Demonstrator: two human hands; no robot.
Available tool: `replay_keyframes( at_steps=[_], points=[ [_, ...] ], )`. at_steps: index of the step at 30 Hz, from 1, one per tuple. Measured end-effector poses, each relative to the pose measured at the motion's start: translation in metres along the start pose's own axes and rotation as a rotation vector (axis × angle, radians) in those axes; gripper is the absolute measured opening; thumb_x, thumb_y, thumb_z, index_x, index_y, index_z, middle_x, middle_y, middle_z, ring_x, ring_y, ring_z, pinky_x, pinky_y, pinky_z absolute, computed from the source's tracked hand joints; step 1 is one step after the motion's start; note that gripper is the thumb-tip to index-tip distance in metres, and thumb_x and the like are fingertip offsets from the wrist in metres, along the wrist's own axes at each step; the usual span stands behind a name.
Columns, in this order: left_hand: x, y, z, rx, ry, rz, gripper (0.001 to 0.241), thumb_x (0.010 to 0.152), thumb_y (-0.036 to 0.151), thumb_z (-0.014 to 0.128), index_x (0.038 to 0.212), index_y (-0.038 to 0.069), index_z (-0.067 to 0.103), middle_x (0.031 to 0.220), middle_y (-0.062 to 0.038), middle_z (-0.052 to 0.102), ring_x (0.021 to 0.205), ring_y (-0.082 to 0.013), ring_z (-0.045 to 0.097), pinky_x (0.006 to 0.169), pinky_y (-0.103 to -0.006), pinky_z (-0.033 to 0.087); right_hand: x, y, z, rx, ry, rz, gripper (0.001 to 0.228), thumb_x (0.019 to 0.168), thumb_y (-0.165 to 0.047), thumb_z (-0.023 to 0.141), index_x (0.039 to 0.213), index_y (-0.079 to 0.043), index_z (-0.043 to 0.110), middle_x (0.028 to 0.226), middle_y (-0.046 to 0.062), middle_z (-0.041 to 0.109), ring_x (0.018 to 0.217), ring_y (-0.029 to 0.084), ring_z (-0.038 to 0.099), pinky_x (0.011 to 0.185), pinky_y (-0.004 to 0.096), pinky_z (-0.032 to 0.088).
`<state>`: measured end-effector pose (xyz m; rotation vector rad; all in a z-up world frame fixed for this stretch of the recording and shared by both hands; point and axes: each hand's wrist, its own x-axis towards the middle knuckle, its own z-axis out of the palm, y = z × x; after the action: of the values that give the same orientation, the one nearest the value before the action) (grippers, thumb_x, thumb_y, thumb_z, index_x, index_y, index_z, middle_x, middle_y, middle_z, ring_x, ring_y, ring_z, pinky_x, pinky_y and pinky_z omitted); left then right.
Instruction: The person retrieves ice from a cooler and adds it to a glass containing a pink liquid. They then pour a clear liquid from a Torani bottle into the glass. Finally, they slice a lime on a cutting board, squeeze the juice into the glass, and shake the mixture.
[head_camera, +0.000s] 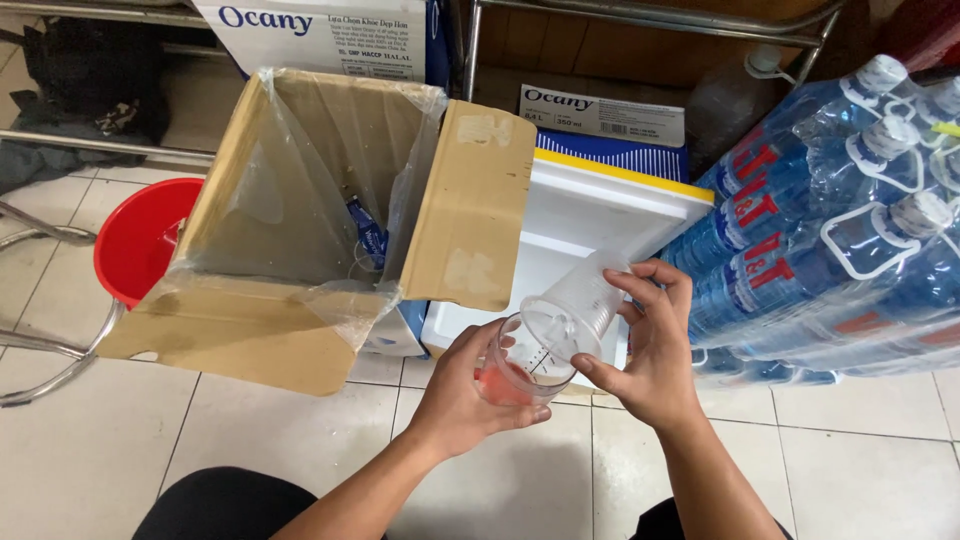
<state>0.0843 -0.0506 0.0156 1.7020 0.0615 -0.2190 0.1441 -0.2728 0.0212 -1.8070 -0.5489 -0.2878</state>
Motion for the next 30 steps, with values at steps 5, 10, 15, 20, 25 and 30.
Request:
replay_keyframes(
  at_steps=[5, 10, 15, 20, 25, 30],
  points=[
    [-0.002, -0.001, -0.001, -0.059, -0.012, -0.018, 0.099, 0.049, 0.033, 0.095, 0.140, 0.019, 0.059, 0.129, -0.004, 0.064, 0.106, -0.0116, 0.073, 0.087, -0.0284, 0.060, 0.006, -0.011, -0.001, -0.268, 0.031, -0.338, 0.067, 0.076, -0.041, 0.086, 0.131, -0.013, 0.058, 0.139, 0.015, 0.029, 0.137, 0.031, 0.040, 0.110, 0.049, 0.053],
    [-0.005, -0.001, -0.004, -0.044, -0.002, -0.021, 0.097, 0.049, 0.031, 0.096, 0.139, 0.020, 0.061, 0.128, -0.001, 0.063, 0.128, -0.0131, 0.061, 0.082, -0.0285, 0.063, 0.010, -0.012, -0.004, -0.406, 0.093, -0.640, 0.056, 0.087, -0.046, 0.081, 0.127, -0.012, 0.060, 0.141, 0.015, 0.027, 0.133, 0.035, 0.045, 0.118, 0.065, 0.055],
    [-0.007, -0.005, -0.010, 0.018, 0.009, 0.003, 0.097, 0.052, 0.034, 0.097, 0.140, 0.018, 0.058, 0.132, 0.000, 0.064, 0.130, -0.0147, 0.064, 0.088, -0.0311, 0.063, 0.007, -0.008, -0.008, -0.280, 0.084, -0.361, 0.068, 0.073, -0.045, 0.085, 0.124, -0.009, 0.059, 0.140, 0.014, 0.028, 0.132, 0.032, 0.044, 0.117, 0.052, 0.048],
    [-0.011, -0.017, -0.009, 0.000, -0.020, 0.021, 0.091, 0.056, 0.024, 0.096, 0.136, 0.013, 0.053, 0.119, -0.005, 0.071, 0.136, -0.0185, 0.060, 0.107, -0.0308, 0.049, 0.006, 0.035, -0.014, 0.075, 0.277, 0.177, 0.067, 0.088, -0.039, 0.066, 0.143, -0.005, 0.048, 0.134, 0.011, 0.048, 0.125, 0.025, 0.055, 0.101, 0.041, 0.056],
    [-0.017, -0.012, -0.019, 0.255, -0.075, -0.031, 0.093, 0.053, 0.029, 0.093, 0.135, 0.018, 0.051, 0.140, 0.001, 0.062, 0.126, -0.0169, 0.063, 0.099, -0.0295, 0.051, -0.011, 0.096, -0.011, -0.257, 0.155, 0.638, 0.061, 0.082, -0.035, 0.075, 0.138, -0.015, 0.060, 0.140, 0.013, 0.053, 0.117, 0.031, 0.064, 0.095, 0.038, 0.054],
    [-0.021, -0.025, -0.021, 0.360, -0.042, 0.114, 0.100, 0.052, 0.016, 0.097, 0.142, 0.021, 0.052, 0.146, 0.006, 0.058, 0.134, -0.0170, 0.054, 0.106, -0.0325, 0.047, -0.028, 0.121, 0.009, -0.690, -0.397, 0.750, 0.077, 0.084, -0.036, 0.078, 0.153, -0.036, 0.043, 0.166, 0.007, 0.022, 0.147, 0.029, 0.037, 0.107, 0.049, 0.046]
  ],
)
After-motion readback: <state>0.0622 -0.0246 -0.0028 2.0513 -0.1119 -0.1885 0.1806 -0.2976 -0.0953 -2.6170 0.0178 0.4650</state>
